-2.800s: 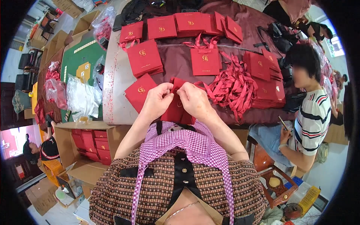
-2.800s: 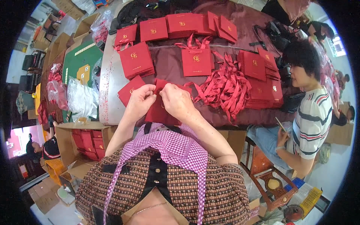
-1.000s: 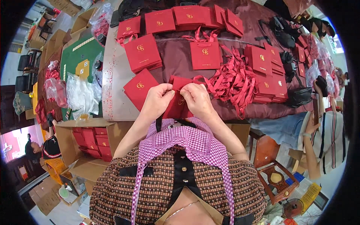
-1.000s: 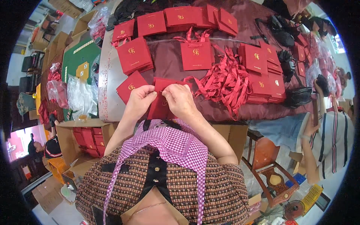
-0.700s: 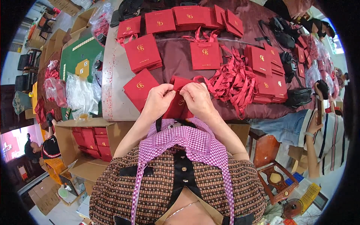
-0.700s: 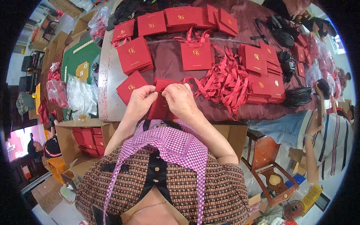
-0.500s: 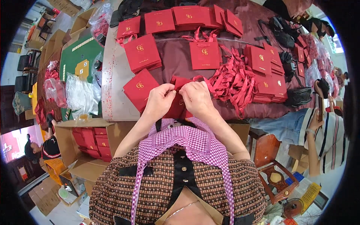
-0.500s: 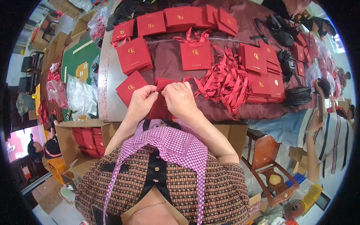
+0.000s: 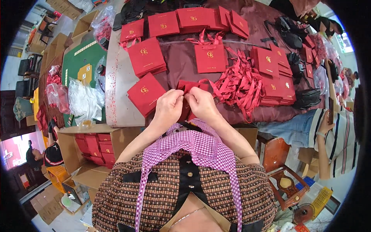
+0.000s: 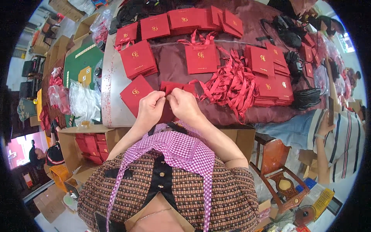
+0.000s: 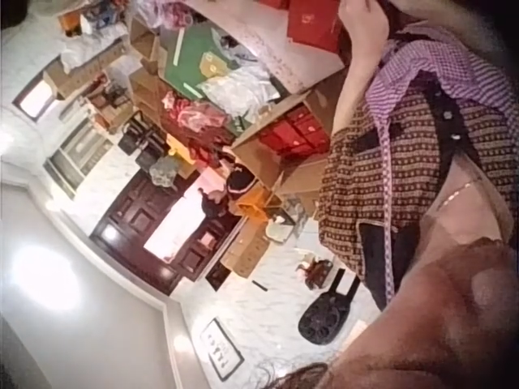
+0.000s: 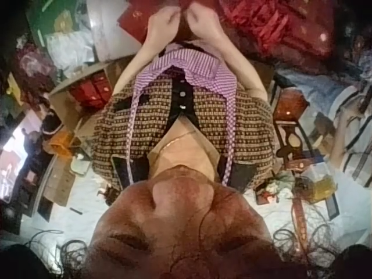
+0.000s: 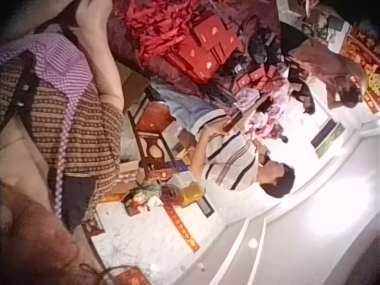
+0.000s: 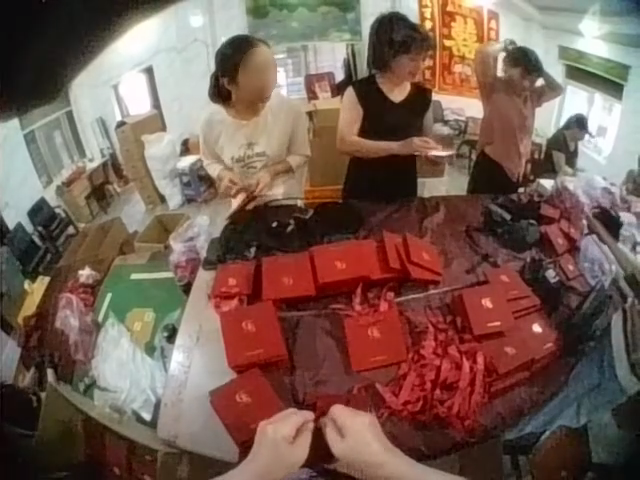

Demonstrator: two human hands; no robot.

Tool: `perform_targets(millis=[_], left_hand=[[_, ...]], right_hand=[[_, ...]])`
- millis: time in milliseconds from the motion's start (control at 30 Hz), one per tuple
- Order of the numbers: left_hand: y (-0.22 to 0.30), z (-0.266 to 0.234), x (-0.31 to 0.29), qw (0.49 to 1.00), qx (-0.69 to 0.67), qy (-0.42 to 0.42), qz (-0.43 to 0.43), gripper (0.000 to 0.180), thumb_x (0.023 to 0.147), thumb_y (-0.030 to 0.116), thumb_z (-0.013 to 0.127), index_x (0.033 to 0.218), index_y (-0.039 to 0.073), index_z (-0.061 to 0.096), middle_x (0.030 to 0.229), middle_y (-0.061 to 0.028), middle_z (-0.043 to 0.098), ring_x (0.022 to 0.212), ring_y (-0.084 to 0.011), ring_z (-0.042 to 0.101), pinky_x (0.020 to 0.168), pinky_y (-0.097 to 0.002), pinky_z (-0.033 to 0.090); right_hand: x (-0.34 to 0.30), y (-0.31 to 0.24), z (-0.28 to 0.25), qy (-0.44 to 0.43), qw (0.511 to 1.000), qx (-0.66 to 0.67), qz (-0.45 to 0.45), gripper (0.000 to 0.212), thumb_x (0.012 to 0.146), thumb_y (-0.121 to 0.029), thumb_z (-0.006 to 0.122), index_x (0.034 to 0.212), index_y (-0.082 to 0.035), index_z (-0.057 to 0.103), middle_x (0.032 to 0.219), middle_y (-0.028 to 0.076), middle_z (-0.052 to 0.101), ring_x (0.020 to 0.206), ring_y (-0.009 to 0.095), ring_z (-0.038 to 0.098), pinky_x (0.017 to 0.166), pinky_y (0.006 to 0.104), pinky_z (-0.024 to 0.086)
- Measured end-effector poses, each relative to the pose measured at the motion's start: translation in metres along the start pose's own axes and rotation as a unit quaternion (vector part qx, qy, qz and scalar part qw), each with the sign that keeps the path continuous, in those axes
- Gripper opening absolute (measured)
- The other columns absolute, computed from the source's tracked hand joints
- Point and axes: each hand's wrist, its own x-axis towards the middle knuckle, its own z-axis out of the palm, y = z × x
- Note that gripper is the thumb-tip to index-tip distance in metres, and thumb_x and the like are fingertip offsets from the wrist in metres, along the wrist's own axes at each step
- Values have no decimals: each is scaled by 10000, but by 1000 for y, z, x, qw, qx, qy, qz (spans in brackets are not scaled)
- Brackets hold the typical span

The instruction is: The person attaches ribbons to red gift bags by hand at an assembly table.

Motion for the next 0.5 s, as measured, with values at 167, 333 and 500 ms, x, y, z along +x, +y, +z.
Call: perform_targets(millis=[167, 333, 500], left_hand=[[-5, 0, 1, 999, -34, -2, -34, 124, 827, -1, 578, 933, -56, 609, 800, -140, 640, 734, -206, 637, 646, -299, 487], [-12, -11, 5, 976, -119, -53, -172, 211, 858, 92, 577, 1007, -55, 606, 840, -172, 668, 779, -171, 631, 700, -304, 487], [-13, -20, 13, 912, -279, -102, -283, 158, 880, 79, 562, 973, -36, 619, 807, -13, 629, 730, -67, 559, 652, -225, 449]], right_hand=[[0, 0, -6, -34, 993, 80, 78, 195, 847, -181, 609, 821, 10, 581, 699, 204, 589, 691, 355, 613, 598, 416, 466], [6, -3, -20, 82, 988, -58, -114, 84, 813, -106, 622, 814, -35, 578, 828, 144, 613, 779, 316, 593, 678, 385, 451], [11, 16, -28, 78, 986, -45, -139, 59, 801, -104, 626, 835, -56, 617, 976, 84, 627, 938, 273, 558, 835, 405, 388]])
